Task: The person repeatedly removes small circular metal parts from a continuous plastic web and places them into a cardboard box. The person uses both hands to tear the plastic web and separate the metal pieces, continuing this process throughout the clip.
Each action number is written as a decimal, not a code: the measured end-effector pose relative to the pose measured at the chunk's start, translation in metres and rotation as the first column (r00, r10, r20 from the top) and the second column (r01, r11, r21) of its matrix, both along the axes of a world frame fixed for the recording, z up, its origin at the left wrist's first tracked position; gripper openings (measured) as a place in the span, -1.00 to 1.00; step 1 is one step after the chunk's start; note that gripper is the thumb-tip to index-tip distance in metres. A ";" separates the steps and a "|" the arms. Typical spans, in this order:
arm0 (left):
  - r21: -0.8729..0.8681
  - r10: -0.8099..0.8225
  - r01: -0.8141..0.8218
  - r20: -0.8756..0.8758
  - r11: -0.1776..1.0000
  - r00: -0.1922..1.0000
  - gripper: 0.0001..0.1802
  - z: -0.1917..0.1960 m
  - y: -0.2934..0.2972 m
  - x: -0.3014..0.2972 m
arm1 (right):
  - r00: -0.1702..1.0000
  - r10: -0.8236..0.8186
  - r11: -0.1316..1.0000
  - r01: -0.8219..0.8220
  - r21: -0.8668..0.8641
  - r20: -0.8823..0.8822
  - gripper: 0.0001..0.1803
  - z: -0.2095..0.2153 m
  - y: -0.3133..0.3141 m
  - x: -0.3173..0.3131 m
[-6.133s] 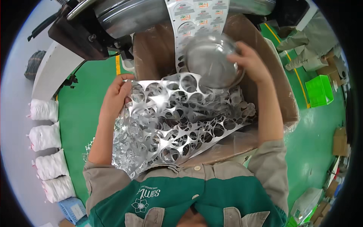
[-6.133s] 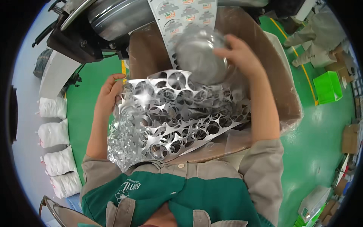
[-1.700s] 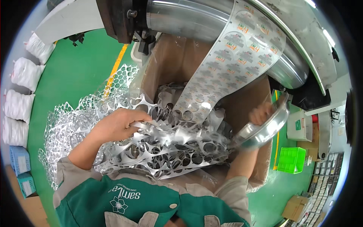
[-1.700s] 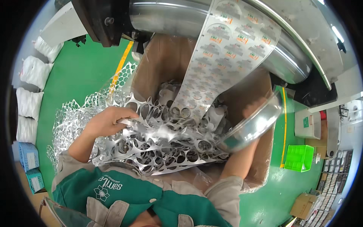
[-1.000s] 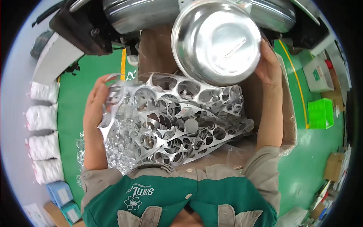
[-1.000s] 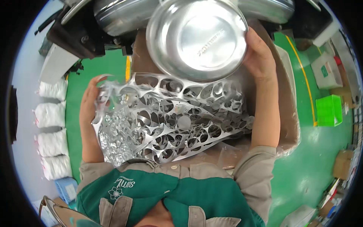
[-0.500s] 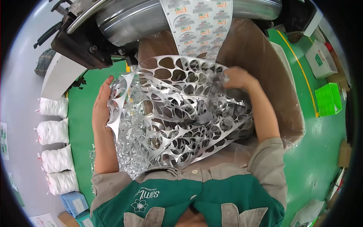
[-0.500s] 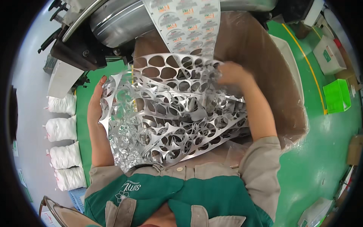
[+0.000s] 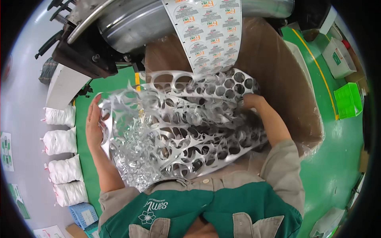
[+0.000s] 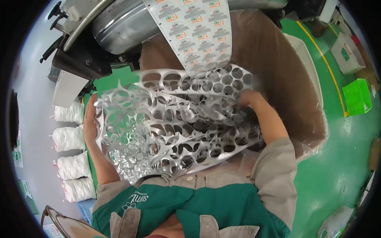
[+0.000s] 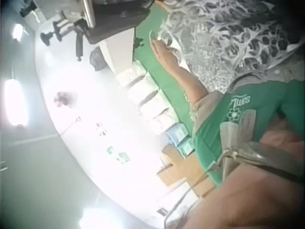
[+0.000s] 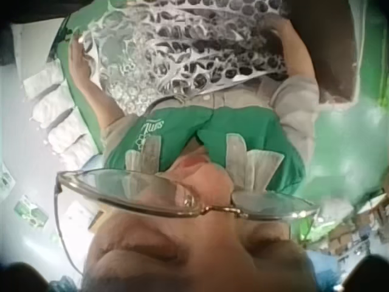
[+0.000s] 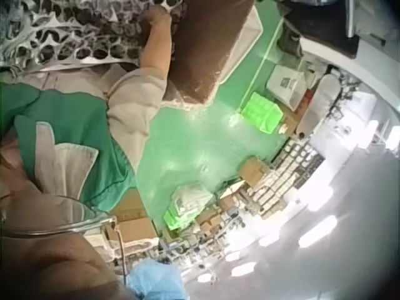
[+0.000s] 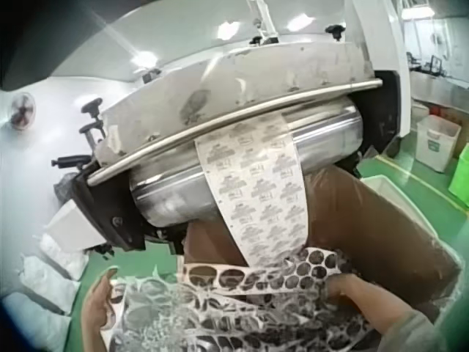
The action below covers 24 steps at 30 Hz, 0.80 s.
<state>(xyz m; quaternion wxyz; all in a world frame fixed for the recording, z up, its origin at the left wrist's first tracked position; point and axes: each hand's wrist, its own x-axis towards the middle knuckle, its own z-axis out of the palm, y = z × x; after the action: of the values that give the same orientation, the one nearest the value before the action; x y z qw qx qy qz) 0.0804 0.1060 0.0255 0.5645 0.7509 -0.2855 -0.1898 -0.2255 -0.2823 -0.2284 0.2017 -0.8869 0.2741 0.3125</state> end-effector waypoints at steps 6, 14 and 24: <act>-0.105 -0.021 0.024 0.028 0.994 0.999 -0.51 0.005 -0.032 -0.024 | 0.968 0.190 0.981 -0.194 0.006 0.164 -0.49 0.080 -0.012 -0.003; -0.156 0.133 -0.086 0.321 0.984 0.938 -0.48 0.037 -0.001 -0.009 | 0.665 -0.686 -0.051 -0.449 0.892 0.295 -0.29 0.109 0.011 0.016; -0.075 0.185 -0.170 0.324 0.983 0.928 -0.37 0.056 0.055 -0.008 | 0.939 0.280 0.959 -0.284 0.010 -0.199 -0.50 0.053 0.046 0.033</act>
<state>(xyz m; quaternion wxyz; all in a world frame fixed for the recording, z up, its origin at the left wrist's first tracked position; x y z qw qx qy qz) 0.0725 0.1614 0.0812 0.5407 0.7816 -0.3111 -0.0033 -0.1928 -0.2363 -0.1751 0.1179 -0.8832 0.1661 0.4225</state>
